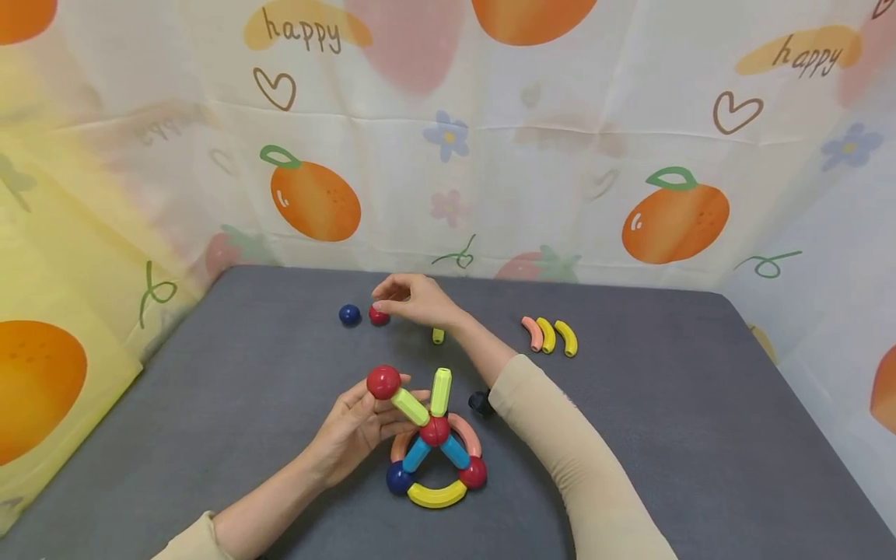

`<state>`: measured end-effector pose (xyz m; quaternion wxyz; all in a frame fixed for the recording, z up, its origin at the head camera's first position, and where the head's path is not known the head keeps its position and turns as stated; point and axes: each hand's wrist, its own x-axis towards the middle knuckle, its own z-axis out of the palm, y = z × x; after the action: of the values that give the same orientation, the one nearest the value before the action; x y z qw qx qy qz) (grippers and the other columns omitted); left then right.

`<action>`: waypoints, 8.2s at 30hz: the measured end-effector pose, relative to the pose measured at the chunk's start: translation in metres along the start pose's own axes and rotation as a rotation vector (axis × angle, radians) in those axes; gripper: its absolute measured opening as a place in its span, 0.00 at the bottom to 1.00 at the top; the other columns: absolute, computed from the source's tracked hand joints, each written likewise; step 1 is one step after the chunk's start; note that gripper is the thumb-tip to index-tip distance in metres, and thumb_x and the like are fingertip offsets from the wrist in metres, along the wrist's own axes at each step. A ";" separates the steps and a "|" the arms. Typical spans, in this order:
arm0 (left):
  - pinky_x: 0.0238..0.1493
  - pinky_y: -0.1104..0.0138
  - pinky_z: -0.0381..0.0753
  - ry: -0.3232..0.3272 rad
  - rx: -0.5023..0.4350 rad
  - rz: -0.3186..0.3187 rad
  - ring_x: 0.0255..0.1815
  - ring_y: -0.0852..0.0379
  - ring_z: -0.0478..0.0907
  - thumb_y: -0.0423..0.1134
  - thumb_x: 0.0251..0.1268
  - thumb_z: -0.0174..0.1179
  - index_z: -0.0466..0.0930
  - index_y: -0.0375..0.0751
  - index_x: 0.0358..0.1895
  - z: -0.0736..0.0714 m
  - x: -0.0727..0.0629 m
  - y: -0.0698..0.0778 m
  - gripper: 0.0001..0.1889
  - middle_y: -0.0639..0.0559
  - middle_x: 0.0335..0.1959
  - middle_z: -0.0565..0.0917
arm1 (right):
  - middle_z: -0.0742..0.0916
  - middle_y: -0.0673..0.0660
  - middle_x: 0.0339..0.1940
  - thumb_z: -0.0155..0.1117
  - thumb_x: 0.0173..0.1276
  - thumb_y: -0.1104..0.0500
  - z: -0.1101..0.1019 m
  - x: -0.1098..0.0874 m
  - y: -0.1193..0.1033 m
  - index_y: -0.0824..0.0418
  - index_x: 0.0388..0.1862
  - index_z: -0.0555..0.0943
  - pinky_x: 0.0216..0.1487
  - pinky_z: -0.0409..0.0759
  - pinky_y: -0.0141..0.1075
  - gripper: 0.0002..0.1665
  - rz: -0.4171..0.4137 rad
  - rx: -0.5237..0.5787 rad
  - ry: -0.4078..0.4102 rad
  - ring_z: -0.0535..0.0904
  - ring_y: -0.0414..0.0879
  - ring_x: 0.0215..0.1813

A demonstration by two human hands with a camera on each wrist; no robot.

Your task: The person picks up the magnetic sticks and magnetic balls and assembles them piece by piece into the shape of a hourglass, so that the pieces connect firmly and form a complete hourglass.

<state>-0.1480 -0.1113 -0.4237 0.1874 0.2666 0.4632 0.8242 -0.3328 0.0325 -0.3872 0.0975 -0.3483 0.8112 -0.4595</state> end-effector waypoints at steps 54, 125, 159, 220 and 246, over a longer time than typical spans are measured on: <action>0.62 0.66 0.80 -0.049 -0.027 0.053 0.61 0.60 0.82 0.44 0.81 0.41 0.71 0.47 0.66 -0.003 0.000 -0.004 0.18 0.54 0.60 0.84 | 0.82 0.46 0.65 0.63 0.71 0.57 0.041 0.042 0.002 0.44 0.60 0.80 0.75 0.68 0.48 0.20 -0.095 -0.706 -0.285 0.61 0.52 0.79; 0.66 0.67 0.77 -0.045 -0.022 0.024 0.65 0.59 0.79 0.44 0.82 0.38 0.70 0.47 0.67 0.000 0.001 0.000 0.19 0.54 0.63 0.82 | 0.84 0.58 0.51 0.64 0.70 0.59 -0.051 -0.149 -0.042 0.65 0.60 0.75 0.50 0.87 0.44 0.22 0.025 0.343 -0.089 0.86 0.46 0.47; 0.70 0.71 0.71 0.092 0.192 -0.053 0.70 0.64 0.73 0.43 0.82 0.32 0.55 0.43 0.73 0.027 0.000 0.004 0.22 0.40 0.74 0.68 | 0.82 0.61 0.58 0.69 0.64 0.65 -0.043 -0.160 -0.040 0.64 0.62 0.75 0.50 0.86 0.36 0.27 -0.047 0.311 -0.048 0.84 0.41 0.54; 0.68 0.74 0.71 0.088 0.255 -0.047 0.69 0.68 0.73 0.30 0.74 0.48 0.46 0.47 0.79 0.027 0.001 0.002 0.34 0.53 0.71 0.75 | 0.80 0.65 0.62 0.56 0.76 0.53 -0.120 -0.168 0.039 0.62 0.63 0.74 0.56 0.81 0.51 0.23 0.519 -0.207 0.354 0.77 0.60 0.61; 0.67 0.73 0.73 0.062 0.231 -0.031 0.68 0.64 0.75 0.28 0.72 0.51 0.45 0.46 0.79 0.023 -0.002 0.000 0.37 0.41 0.74 0.69 | 0.82 0.66 0.44 0.61 0.66 0.60 -0.134 -0.170 0.070 0.74 0.57 0.74 0.36 0.85 0.36 0.24 0.774 -0.291 0.112 0.81 0.47 0.36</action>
<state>-0.1326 -0.0970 -0.4144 0.1538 0.2534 0.5650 0.7700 -0.3045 0.2577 -0.3966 0.1685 -0.0024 0.9427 -0.2879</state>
